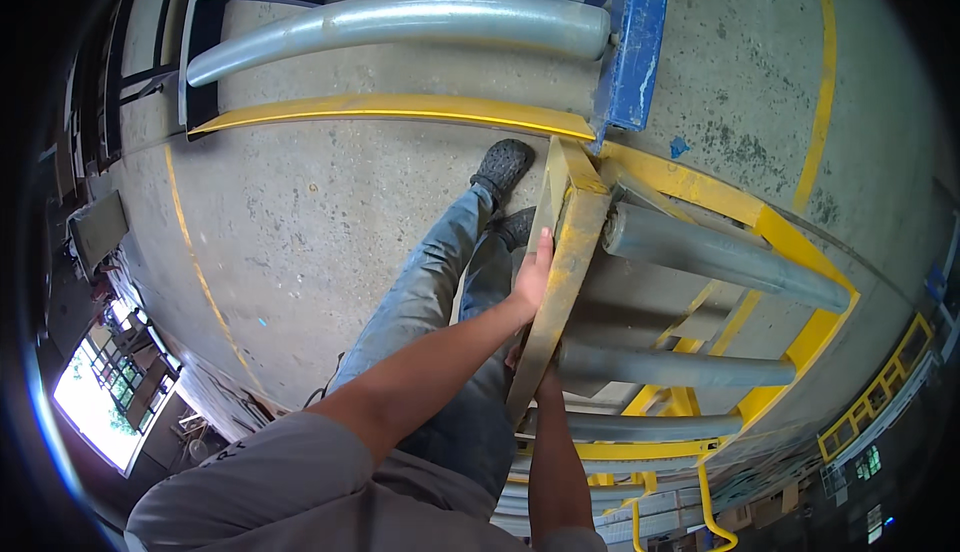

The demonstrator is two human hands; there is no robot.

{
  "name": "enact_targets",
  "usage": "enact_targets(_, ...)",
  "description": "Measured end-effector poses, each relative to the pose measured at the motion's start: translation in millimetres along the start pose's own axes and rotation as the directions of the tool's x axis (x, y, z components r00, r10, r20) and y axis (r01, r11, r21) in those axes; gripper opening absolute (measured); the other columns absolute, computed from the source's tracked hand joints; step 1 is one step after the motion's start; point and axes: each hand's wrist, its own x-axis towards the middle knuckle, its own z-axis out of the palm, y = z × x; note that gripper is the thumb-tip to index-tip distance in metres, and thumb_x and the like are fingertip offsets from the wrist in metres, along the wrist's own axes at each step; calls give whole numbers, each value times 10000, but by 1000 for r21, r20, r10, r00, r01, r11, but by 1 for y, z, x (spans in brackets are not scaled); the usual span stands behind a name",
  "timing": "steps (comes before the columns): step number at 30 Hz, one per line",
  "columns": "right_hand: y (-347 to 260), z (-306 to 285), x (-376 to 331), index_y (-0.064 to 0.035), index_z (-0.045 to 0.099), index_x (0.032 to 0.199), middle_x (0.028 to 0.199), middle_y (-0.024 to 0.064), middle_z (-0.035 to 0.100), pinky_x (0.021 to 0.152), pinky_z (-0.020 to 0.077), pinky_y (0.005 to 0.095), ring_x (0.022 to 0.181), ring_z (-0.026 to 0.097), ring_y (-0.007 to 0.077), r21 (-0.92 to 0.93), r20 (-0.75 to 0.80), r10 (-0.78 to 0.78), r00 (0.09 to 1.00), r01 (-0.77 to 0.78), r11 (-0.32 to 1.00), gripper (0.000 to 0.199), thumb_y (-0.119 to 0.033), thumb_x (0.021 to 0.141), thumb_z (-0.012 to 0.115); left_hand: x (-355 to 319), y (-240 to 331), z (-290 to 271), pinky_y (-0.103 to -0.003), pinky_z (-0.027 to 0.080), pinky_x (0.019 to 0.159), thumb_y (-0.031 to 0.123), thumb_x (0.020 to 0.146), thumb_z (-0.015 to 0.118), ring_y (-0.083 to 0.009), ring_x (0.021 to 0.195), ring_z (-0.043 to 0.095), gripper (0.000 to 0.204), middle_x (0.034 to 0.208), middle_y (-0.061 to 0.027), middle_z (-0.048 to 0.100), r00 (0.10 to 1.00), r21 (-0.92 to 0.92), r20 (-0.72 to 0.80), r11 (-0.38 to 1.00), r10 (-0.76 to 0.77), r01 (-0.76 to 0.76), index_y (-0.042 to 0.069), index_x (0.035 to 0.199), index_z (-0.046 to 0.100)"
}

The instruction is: Transporting large wooden panels across a production floor using a manual rolling cart.

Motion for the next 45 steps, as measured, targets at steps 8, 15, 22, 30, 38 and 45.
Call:
enact_targets(8,-12,13,-7,-64,570,927,763,48,584,581,445,260,672,555,143,228,-321,55,946,21,973,232,-286,880,523,-16,32,-12,-340,418,872,701,868,215,-274,933,575,915,949,-240,614,983,-56,163,993,-89,99,-121,1017,590)
enact_targets(15,28,8,5,-31,588,1092,903,69,634,712,478,298,813,590,156,40,-670,-98,736,167,985,313,-252,895,487,-11,31,-35,-304,323,1001,685,880,214,-257,1149,469,894,1237,-200,513,920,-221,371,949,-130,223,-86,1265,450)
enact_targets(22,63,9,-2,-31,613,1055,966,65,637,810,454,314,889,584,164,-326,-613,-288,736,97,941,339,-249,917,393,11,6,-48,-322,312,1016,650,903,222,-215,1206,411,792,1320,-111,463,888,-268,452,938,-78,219,20,1360,371)
enact_targets(30,127,13,-4,-6,616,994,979,234,605,783,447,400,904,572,388,-558,-664,-450,596,5,830,281,-144,863,409,-58,77,-66,-304,331,981,708,868,190,-204,1123,458,860,1245,-113,511,918,147,273,955,-289,257,7,1277,477)
enact_targets(38,69,149,29,75,582,970,969,298,577,800,404,433,936,522,464,-381,-748,-331,575,36,924,438,-317,876,409,12,17,-180,-373,464,806,664,893,188,-227,916,558,715,1024,-86,584,763,-317,642,880,-75,354,93,1202,487)
enact_targets(45,38,245,29,52,603,920,938,284,589,793,415,451,924,537,447,-285,-805,-281,522,76,956,414,-301,863,395,15,33,-375,-307,500,694,354,932,496,-163,737,608,346,791,-72,614,854,203,515,957,78,-209,23,963,594)
